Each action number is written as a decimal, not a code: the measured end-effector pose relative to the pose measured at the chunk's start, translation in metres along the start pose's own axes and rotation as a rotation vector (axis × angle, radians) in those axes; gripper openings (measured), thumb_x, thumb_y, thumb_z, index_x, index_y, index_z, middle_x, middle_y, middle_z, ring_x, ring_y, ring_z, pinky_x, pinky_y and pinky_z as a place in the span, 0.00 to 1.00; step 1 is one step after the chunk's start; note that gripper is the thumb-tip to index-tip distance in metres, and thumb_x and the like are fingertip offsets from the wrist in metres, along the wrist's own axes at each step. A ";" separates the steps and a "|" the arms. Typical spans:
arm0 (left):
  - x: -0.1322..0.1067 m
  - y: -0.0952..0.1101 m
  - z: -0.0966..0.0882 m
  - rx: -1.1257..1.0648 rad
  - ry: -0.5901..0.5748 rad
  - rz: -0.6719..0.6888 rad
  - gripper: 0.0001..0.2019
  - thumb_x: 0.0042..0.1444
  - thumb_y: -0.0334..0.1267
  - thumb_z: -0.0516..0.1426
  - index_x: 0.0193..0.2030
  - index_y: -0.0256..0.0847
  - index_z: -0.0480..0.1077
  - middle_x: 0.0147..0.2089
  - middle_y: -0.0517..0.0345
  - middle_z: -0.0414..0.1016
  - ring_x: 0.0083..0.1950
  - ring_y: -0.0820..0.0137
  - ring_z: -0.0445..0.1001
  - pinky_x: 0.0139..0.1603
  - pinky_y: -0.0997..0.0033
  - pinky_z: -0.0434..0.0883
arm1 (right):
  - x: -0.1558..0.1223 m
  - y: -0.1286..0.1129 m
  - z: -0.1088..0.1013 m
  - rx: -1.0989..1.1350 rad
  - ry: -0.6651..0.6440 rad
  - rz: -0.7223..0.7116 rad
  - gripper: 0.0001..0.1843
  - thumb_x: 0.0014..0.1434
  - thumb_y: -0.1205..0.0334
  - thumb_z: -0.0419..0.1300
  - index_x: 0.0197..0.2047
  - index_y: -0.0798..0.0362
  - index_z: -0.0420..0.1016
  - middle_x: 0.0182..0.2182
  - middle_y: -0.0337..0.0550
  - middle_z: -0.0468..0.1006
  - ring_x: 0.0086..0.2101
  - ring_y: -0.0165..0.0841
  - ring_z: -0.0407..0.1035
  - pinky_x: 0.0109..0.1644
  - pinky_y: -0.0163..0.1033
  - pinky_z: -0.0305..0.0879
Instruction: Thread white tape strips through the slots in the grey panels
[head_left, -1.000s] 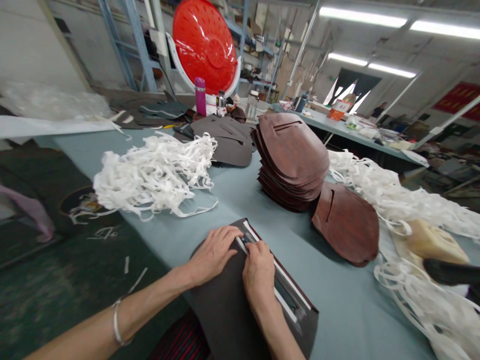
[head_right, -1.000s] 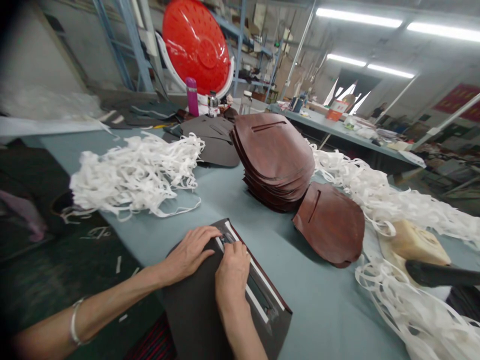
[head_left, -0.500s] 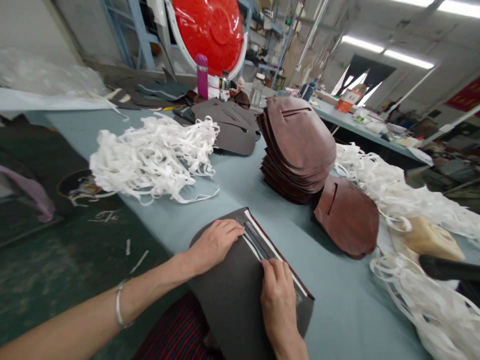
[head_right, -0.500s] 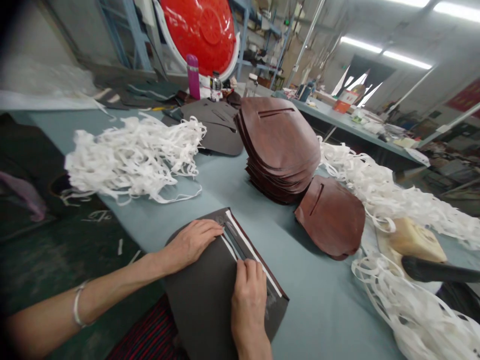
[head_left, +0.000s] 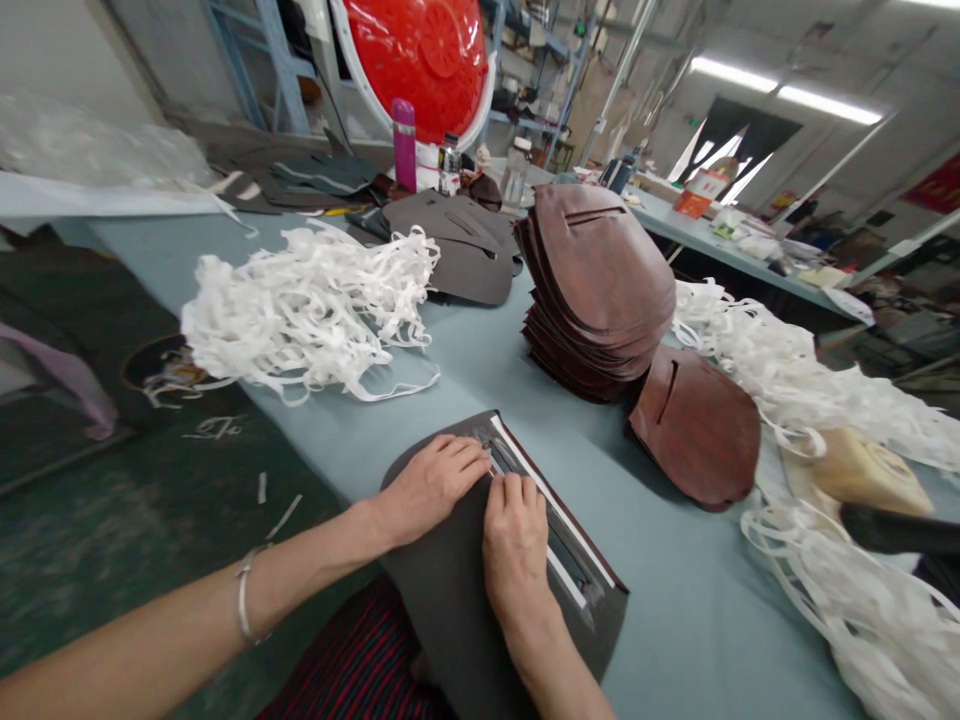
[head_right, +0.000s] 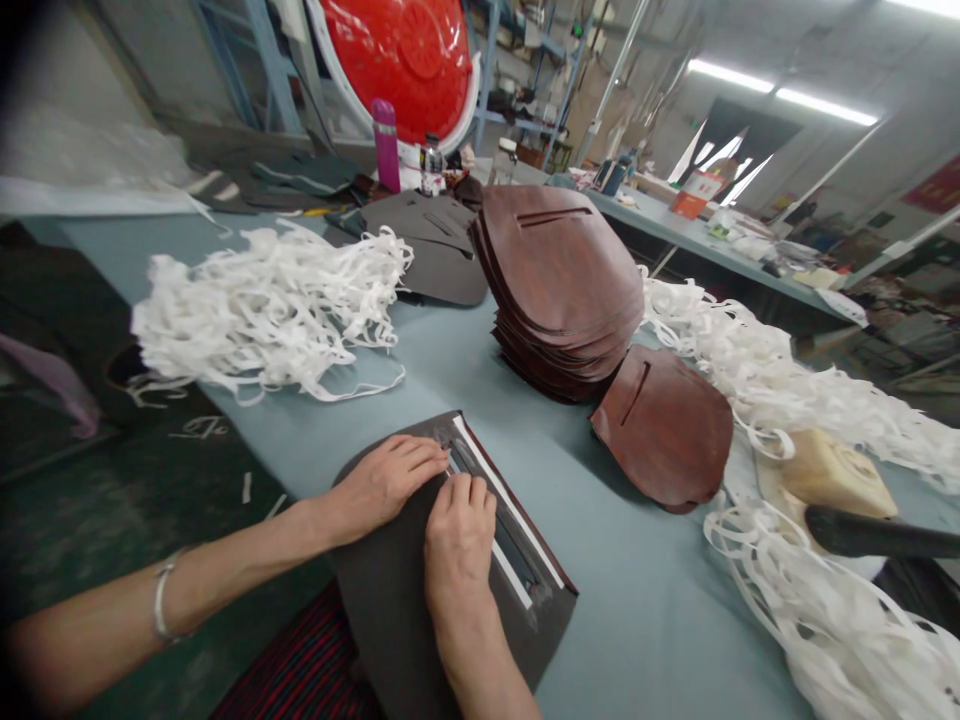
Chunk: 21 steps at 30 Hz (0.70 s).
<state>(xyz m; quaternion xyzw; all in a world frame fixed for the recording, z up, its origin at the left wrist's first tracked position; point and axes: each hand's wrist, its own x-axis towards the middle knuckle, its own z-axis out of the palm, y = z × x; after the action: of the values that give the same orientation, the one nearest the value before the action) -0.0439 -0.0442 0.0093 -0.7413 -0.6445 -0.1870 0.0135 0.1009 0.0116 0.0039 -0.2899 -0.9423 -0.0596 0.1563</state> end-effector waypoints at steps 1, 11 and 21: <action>0.000 0.000 0.000 0.011 -0.004 -0.005 0.14 0.63 0.29 0.49 0.53 0.37 0.67 0.52 0.49 0.70 0.58 0.62 0.65 0.57 0.58 0.63 | -0.007 0.003 -0.002 -0.018 -0.007 -0.009 0.17 0.58 0.78 0.46 0.43 0.58 0.73 0.34 0.54 0.71 0.35 0.44 0.62 0.36 0.48 0.63; -0.002 -0.003 0.007 0.015 0.039 0.006 0.14 0.63 0.29 0.49 0.53 0.38 0.68 0.52 0.50 0.71 0.57 0.63 0.66 0.56 0.59 0.64 | -0.117 0.065 -0.041 -0.029 0.000 -0.099 0.18 0.64 0.72 0.43 0.53 0.65 0.67 0.43 0.58 0.71 0.43 0.47 0.61 0.43 0.52 0.63; -0.008 -0.015 0.012 -0.014 -0.001 0.100 0.20 0.62 0.27 0.47 0.58 0.44 0.65 0.60 0.52 0.67 0.62 0.62 0.61 0.59 0.56 0.63 | -0.124 0.067 -0.044 0.081 -0.056 0.013 0.17 0.64 0.72 0.45 0.51 0.61 0.68 0.43 0.55 0.71 0.44 0.45 0.61 0.47 0.52 0.62</action>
<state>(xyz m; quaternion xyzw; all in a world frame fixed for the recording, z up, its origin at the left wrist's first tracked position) -0.0565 -0.0461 -0.0076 -0.7727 -0.6053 -0.1901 0.0175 0.2474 -0.0082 0.0064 -0.2909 -0.9461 -0.0125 0.1419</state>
